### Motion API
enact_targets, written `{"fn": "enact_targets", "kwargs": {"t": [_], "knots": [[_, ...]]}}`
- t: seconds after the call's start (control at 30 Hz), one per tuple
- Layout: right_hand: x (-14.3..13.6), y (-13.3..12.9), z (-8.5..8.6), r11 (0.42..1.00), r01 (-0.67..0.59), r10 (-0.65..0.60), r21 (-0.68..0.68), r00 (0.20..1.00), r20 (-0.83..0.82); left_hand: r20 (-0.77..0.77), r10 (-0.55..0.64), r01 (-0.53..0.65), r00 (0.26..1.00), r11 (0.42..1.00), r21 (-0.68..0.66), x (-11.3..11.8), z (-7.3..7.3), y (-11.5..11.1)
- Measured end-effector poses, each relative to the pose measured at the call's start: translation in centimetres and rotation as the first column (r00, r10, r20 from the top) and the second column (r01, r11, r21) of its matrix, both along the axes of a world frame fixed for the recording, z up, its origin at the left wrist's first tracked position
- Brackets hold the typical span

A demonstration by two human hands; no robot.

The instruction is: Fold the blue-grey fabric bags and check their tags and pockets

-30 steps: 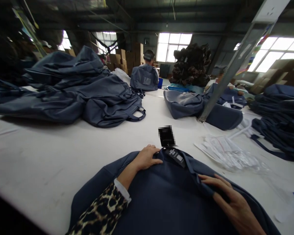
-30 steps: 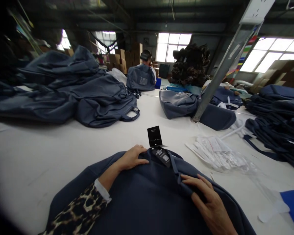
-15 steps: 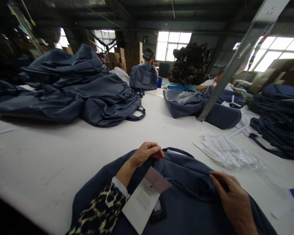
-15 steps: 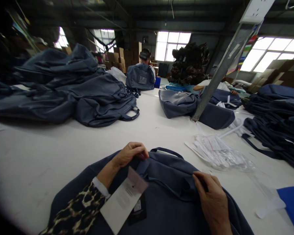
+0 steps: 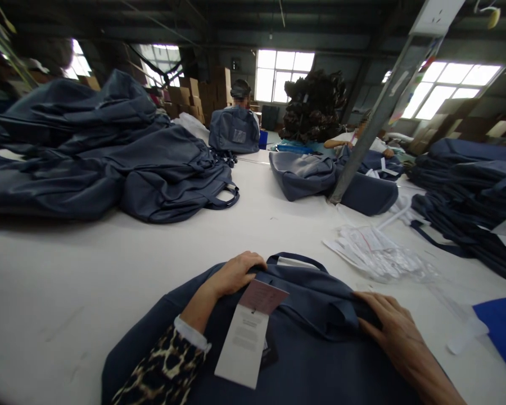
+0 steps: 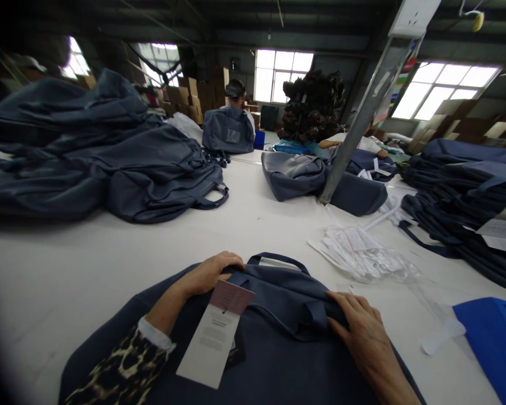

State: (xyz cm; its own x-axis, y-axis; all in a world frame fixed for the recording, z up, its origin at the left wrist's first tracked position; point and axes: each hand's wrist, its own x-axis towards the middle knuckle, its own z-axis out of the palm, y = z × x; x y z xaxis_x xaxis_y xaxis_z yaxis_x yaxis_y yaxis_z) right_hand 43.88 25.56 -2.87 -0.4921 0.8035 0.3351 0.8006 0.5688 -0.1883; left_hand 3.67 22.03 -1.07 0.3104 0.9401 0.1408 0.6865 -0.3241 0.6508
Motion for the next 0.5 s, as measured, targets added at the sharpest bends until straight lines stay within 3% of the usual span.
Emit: {"fn": "enact_targets", "kwargs": {"t": [0.13,0.5], "knots": [[-0.9,-0.4,0.3,1.000,-0.003,0.003,-0.012,1.000,0.006,-0.006,-0.006,0.006,1.000,0.999,-0.034,-0.1,0.1,0.0],[-1.6,-2.4,1.7,0.987,-0.050,0.060,0.155,0.996,-0.062,-0.080,-0.016,0.013,0.997,0.999,-0.036,0.5,-0.5,0.0]]}}
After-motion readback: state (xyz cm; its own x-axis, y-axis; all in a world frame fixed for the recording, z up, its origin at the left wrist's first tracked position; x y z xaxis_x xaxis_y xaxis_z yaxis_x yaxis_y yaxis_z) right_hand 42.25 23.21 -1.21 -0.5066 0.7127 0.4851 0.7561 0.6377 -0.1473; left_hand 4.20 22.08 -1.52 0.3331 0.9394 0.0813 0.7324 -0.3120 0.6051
